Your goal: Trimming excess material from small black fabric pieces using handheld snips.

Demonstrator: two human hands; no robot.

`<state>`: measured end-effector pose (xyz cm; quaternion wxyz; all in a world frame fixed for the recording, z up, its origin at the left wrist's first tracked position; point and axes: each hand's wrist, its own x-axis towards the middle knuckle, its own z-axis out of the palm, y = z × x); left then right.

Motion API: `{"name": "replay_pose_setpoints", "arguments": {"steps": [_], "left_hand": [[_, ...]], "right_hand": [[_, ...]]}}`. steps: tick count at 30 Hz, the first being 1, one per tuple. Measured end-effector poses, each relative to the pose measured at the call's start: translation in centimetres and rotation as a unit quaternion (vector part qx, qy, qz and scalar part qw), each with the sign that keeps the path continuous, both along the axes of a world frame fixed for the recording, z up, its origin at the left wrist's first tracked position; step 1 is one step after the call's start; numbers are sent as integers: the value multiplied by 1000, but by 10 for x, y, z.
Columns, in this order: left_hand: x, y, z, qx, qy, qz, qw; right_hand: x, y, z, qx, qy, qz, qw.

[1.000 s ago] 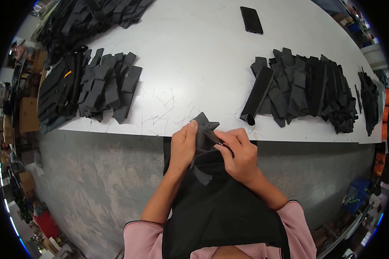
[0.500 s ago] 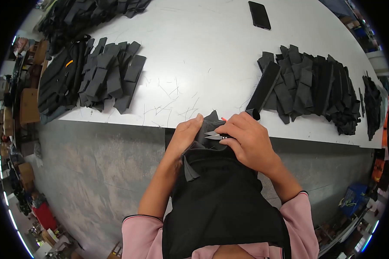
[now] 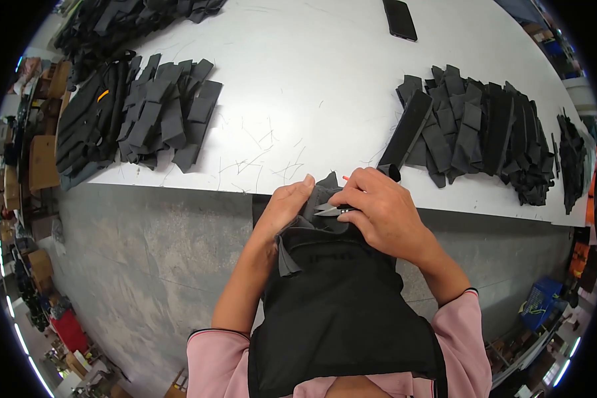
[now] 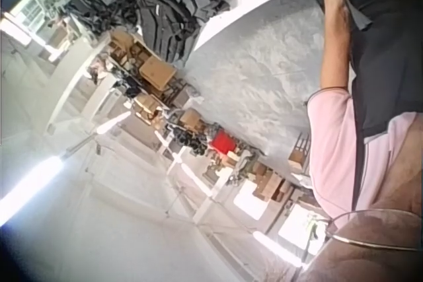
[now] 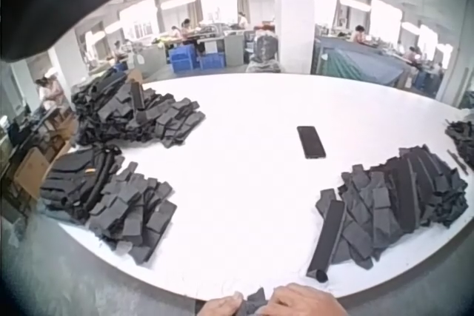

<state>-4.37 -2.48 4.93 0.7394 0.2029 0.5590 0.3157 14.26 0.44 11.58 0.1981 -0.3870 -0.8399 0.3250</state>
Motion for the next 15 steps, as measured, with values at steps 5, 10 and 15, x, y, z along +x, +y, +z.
{"name": "replay_pose_setpoints", "arguments": {"steps": [5, 10, 15], "left_hand": [[3, 1, 7, -33, -11, 11, 999], [2, 1, 5, -39, -18, -23, 999], [1, 3, 8, -50, -3, -35, 998]], "right_hand": [[0, 2, -4, -26, 13, 14, 999], [2, -1, -7, -27, 10, 11, 1000], [4, 1, -5, -32, 19, -4, 999]]}}
